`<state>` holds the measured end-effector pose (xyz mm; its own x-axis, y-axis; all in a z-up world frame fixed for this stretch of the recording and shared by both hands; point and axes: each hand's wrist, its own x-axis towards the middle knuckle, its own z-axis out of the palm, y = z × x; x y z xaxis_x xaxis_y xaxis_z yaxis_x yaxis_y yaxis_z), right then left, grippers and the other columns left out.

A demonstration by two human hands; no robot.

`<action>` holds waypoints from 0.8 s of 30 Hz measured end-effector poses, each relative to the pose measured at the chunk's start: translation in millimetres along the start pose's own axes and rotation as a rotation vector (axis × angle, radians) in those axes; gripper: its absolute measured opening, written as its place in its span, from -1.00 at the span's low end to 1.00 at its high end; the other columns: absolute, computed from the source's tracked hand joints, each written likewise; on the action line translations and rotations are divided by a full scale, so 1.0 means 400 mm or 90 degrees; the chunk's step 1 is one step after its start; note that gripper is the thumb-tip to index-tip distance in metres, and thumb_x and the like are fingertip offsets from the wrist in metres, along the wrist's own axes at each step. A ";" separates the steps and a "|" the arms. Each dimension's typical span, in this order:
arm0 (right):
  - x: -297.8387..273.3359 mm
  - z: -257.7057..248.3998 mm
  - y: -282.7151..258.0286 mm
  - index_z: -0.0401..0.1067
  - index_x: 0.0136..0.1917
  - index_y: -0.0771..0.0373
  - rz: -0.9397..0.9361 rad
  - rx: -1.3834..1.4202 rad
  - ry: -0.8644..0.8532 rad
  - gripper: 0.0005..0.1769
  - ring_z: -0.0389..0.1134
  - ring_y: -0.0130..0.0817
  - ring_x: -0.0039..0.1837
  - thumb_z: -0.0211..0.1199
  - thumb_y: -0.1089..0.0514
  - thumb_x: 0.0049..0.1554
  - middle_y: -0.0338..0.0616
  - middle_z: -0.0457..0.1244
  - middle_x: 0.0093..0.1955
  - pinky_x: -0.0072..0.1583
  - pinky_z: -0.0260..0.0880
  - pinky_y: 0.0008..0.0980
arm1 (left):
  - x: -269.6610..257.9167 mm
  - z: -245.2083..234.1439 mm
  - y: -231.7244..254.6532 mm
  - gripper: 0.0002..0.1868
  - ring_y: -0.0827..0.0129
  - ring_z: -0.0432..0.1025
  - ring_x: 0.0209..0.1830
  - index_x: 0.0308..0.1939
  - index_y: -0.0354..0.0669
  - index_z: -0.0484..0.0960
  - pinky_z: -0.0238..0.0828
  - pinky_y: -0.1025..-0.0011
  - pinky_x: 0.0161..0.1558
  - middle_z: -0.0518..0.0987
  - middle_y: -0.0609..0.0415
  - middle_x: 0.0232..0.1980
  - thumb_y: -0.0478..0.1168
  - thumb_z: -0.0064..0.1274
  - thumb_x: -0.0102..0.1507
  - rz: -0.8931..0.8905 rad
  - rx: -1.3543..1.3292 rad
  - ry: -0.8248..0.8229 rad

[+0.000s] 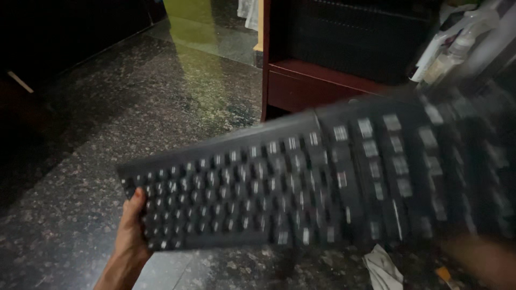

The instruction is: The person cleans a black computer keyboard on the floor using a small brush and a cloth. They brush the keys and the back of the keyboard, then wipe the surface of a wooden desk.

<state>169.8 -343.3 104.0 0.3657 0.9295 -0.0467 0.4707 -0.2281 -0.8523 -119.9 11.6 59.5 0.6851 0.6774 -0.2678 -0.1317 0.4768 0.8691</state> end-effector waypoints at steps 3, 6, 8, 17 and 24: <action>-0.076 0.157 -0.110 0.40 -0.06 0.15 0.095 -0.053 -0.171 -0.59 0.30 -0.31 -0.25 -0.12 -0.13 0.34 -0.14 0.26 -0.28 -0.12 0.41 -0.32 | -0.009 0.037 0.044 -0.53 0.42 0.57 -0.37 0.00 -0.18 0.56 0.62 0.35 -0.34 0.65 0.09 -0.19 0.09 0.19 0.23 0.086 0.003 -0.041; -0.142 0.128 -0.239 0.39 0.00 0.16 0.167 -0.226 -0.339 -0.50 0.33 -0.23 -0.25 -0.25 -0.19 0.38 -0.07 0.28 -0.28 -0.08 0.43 -0.23 | -0.025 0.028 0.072 -0.63 0.45 0.54 -0.43 -0.06 -0.21 0.58 0.58 0.37 -0.39 0.63 0.10 -0.25 0.00 0.20 0.26 0.156 0.070 0.008; -0.174 0.052 -0.295 0.37 -0.02 0.07 0.319 -0.344 -0.424 -0.61 0.30 -0.41 -0.25 -0.05 -0.24 0.29 -0.26 0.27 -0.27 -0.17 0.40 -0.25 | -0.028 -0.011 0.069 -0.70 0.45 0.50 -0.53 -0.17 -0.21 0.60 0.53 0.37 -0.50 0.61 0.10 -0.33 -0.05 0.21 0.24 0.161 0.136 0.051; -0.157 -0.326 -0.254 0.32 -0.51 0.15 0.164 -0.715 0.186 -0.40 0.17 -0.43 -0.42 0.28 -0.27 0.15 -0.22 0.20 -0.51 -0.35 0.30 -0.44 | 0.045 -0.148 0.023 -0.63 0.43 0.43 -0.64 -0.39 -0.35 0.58 0.42 0.42 -0.60 0.58 0.02 -0.48 -0.07 0.30 0.19 0.074 0.249 -0.068; -0.030 -0.412 -0.155 0.10 -0.50 0.07 -0.027 -0.021 0.335 -0.66 0.00 -0.49 -0.45 0.14 0.23 0.01 -0.33 -0.04 -0.49 -0.37 0.06 -0.49 | 0.070 -0.183 -0.050 -0.52 0.40 0.55 -0.43 -0.17 -0.30 0.59 0.55 0.36 -0.40 0.66 0.05 -0.31 0.04 0.31 0.11 -0.035 0.161 -0.154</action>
<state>268.4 -388.2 243.3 0.6955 0.6689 0.2625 0.5155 -0.2100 -0.8307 -150.5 61.8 4.2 0.8405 0.4871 -0.2374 0.0709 0.3355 0.9394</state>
